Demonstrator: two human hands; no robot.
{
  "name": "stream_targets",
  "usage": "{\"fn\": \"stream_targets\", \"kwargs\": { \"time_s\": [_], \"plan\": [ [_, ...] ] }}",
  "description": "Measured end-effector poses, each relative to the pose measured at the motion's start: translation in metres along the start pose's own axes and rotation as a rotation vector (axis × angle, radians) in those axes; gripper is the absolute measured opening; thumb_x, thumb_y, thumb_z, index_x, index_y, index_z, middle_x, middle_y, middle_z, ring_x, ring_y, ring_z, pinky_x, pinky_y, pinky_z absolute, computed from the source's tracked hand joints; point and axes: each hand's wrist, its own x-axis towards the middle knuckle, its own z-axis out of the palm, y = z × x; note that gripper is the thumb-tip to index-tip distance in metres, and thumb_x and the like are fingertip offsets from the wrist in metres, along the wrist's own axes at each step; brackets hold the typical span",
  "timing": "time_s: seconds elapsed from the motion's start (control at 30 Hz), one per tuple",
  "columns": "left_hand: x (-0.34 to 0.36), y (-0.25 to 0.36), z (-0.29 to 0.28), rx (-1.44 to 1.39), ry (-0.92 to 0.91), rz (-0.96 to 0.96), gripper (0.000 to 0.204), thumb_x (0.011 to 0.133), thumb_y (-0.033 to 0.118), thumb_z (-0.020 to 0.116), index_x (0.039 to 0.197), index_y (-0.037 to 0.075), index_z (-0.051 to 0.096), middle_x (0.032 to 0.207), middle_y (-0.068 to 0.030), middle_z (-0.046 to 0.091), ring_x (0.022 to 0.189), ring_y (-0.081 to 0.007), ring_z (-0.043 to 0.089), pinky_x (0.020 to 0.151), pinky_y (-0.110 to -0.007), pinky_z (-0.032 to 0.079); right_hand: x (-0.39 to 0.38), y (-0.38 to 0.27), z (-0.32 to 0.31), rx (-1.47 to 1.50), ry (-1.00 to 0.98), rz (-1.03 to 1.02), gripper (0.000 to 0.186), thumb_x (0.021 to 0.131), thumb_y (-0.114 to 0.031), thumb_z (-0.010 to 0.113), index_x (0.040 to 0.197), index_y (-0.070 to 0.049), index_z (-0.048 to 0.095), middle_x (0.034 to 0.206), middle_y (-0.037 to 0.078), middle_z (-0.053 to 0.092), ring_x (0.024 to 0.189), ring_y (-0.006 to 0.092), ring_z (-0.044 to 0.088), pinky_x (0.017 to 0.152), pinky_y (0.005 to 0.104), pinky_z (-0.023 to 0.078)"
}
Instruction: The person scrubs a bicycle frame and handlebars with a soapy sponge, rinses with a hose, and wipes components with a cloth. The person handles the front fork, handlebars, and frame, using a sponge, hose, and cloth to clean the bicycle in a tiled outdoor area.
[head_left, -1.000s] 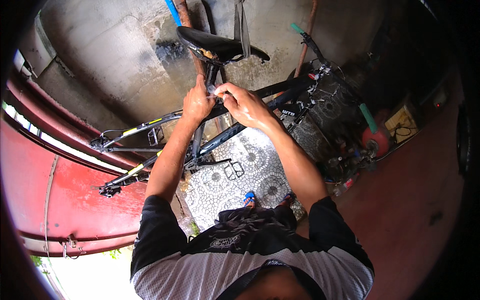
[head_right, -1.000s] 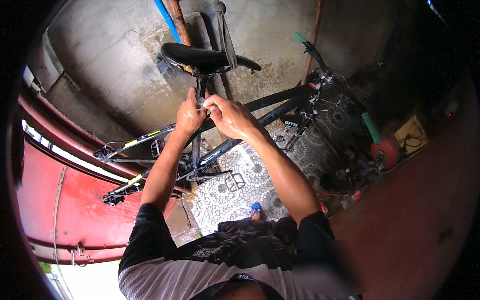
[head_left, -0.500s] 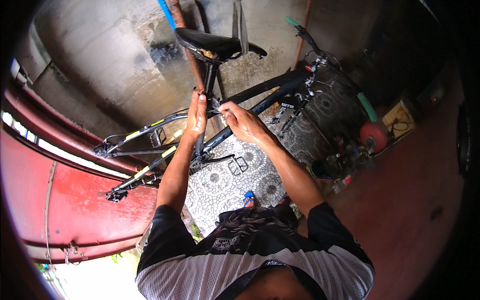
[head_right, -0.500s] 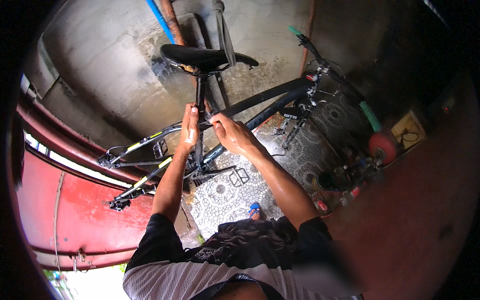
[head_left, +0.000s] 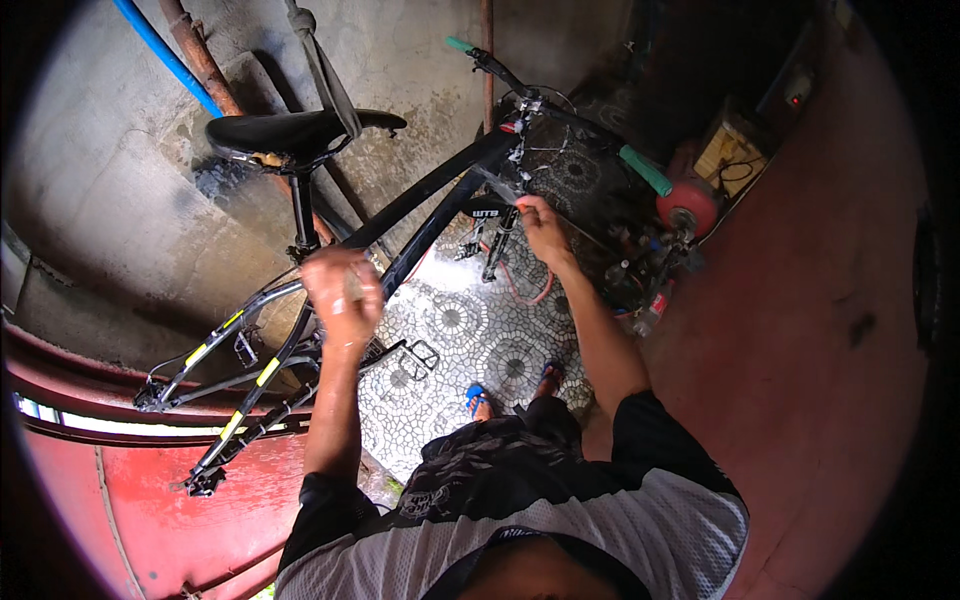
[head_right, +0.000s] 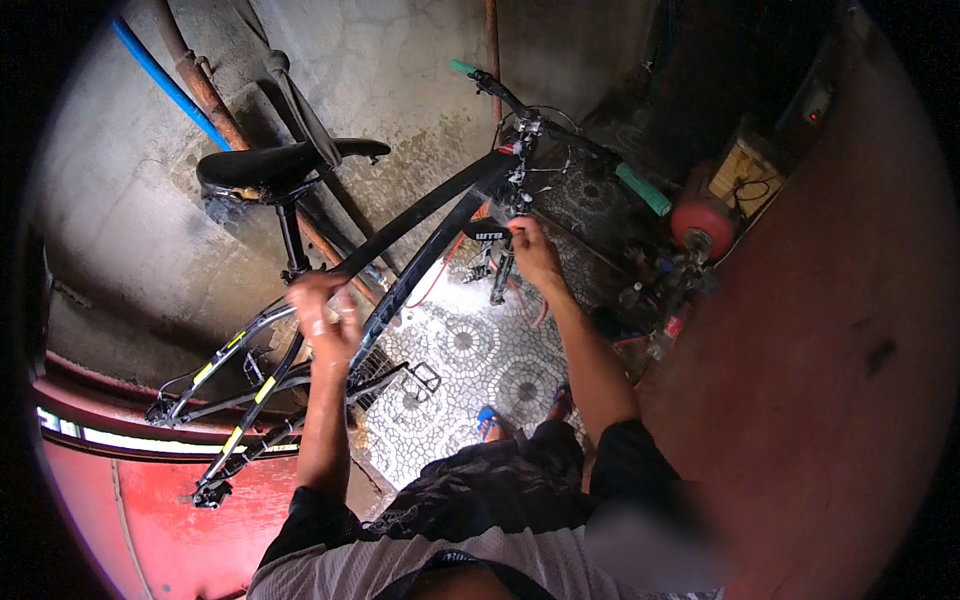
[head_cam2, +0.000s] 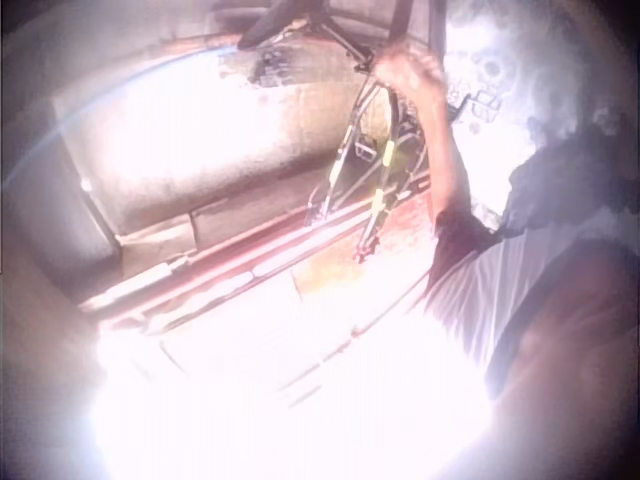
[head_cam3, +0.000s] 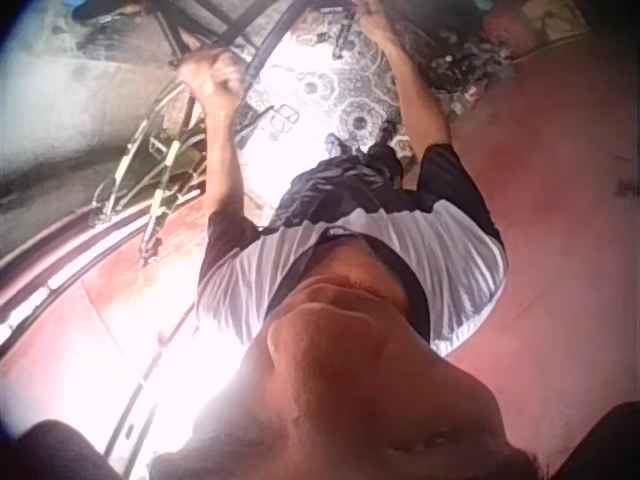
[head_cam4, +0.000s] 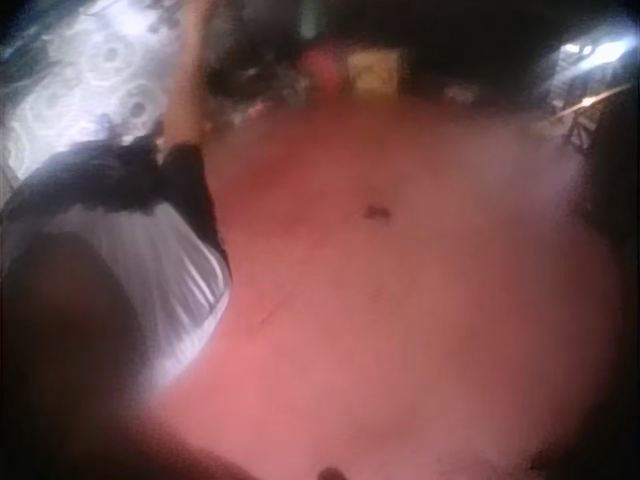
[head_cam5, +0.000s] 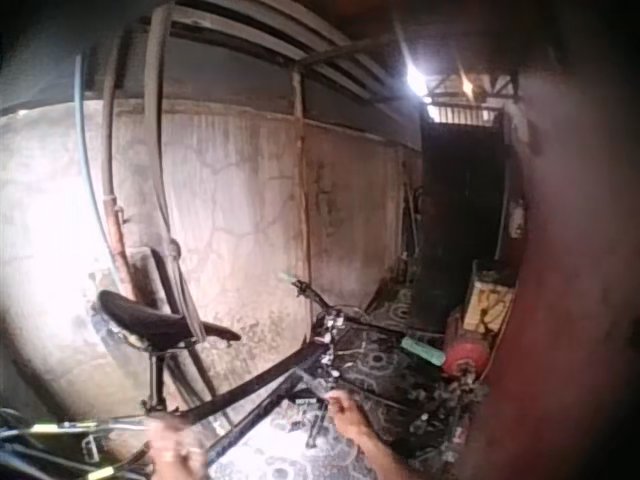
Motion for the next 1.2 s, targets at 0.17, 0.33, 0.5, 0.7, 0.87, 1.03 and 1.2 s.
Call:
{"fn": "stream_targets", "kwargs": {
  "time_s": [0.17,0.33,0.5,0.7,0.87,1.03,1.2],
  "plan": [
    [0.009,-0.007,0.102,0.356,-0.573,-0.171,0.048,0.083,0.027,0.074,0.123,0.006,0.060,0.120,-0.0171,0.059,0.111,-0.0367,0.057,0.097,-0.045,0.046,-0.028,-0.037,0.009,0.066,-0.401,0.123,0.024,0.102,-0.016,0.050,0.124,-0.012,0.059,0.093,0.007,0.065,0.080,0.0155,0.058,0.071,0.0339,0.049],
    [0.029,-0.049,0.187,0.471,-1.027,-0.397,0.064,0.089,0.046,0.069,0.136,0.006,0.051,0.128,-0.0206,0.062,0.123,-0.0386,0.059,0.105,-0.046,0.047,-0.018,-0.035,0.001,0.028,-0.232,0.154,0.027,0.103,-0.018,0.049,0.129,-0.011,0.056,0.096,0.007,0.064,0.079,0.0147,0.058,0.073,0.0335,0.050],
    [0.046,-0.053,0.228,0.401,-1.188,-0.523,0.071,0.095,0.061,0.055,0.137,0.003,0.047,0.123,-0.0230,0.068,0.115,-0.0400,0.066,0.096,-0.049,0.053,-0.010,-0.001,-0.010,0.045,-0.130,0.245,0.028,0.100,-0.020,0.049,0.126,-0.013,0.055,0.115,0.019,0.068,0.106,0.0373,0.066,0.091,0.0436,0.050],
    [0.041,-0.042,0.233,0.491,-1.183,-0.513,0.083,0.097,0.071,0.039,0.141,0.001,0.046,0.116,-0.0247,0.070,0.114,-0.0394,0.067,0.096,-0.048,0.053,-0.011,0.030,-0.026,-0.017,-0.050,0.348,0.029,0.100,-0.019,0.049,0.127,-0.012,0.054,0.115,0.020,0.068,0.105,0.0370,0.066,0.089,0.0428,0.051],
    [0.036,-0.039,0.233,0.490,-1.167,-0.490,0.082,0.097,0.071,0.038,0.137,0.000,0.048,0.112,-0.0235,0.071,0.111,-0.0394,0.068,0.095,-0.048,0.053,0.001,0.047,-0.035,-0.033,0.159,0.294,0.031,0.100,-0.019,0.048,0.129,-0.011,0.053,0.116,0.022,0.067,0.104,0.0403,0.066,0.089,0.0471,0.051],
    [0.033,-0.039,0.233,0.476,-1.158,-0.489,0.080,0.097,0.070,0.039,0.134,0.001,0.050,0.113,-0.0238,0.071,0.110,-0.0388,0.068,0.095,-0.047,0.053,0.005,0.052,-0.035,-0.053,0.104,0.304,0.031,0.099,-0.020,0.048,0.128,-0.013,0.054,0.117,0.022,0.067,0.105,0.0411,0.065,0.089,0.0472,0.051],
    [0.033,-0.042,0.234,0.460,-1.154,-0.480,0.080,0.097,0.070,0.039,0.135,0.000,0.049,0.114,-0.0237,0.071,0.111,-0.0387,0.068,0.095,-0.047,0.053,0.014,0.049,-0.045,-0.050,0.220,0.215,0.032,0.099,-0.021,0.047,0.129,-0.014,0.054,0.119,0.022,0.067,0.107,0.0411,0.065,0.089,0.0470,0.051]
  ]
}}
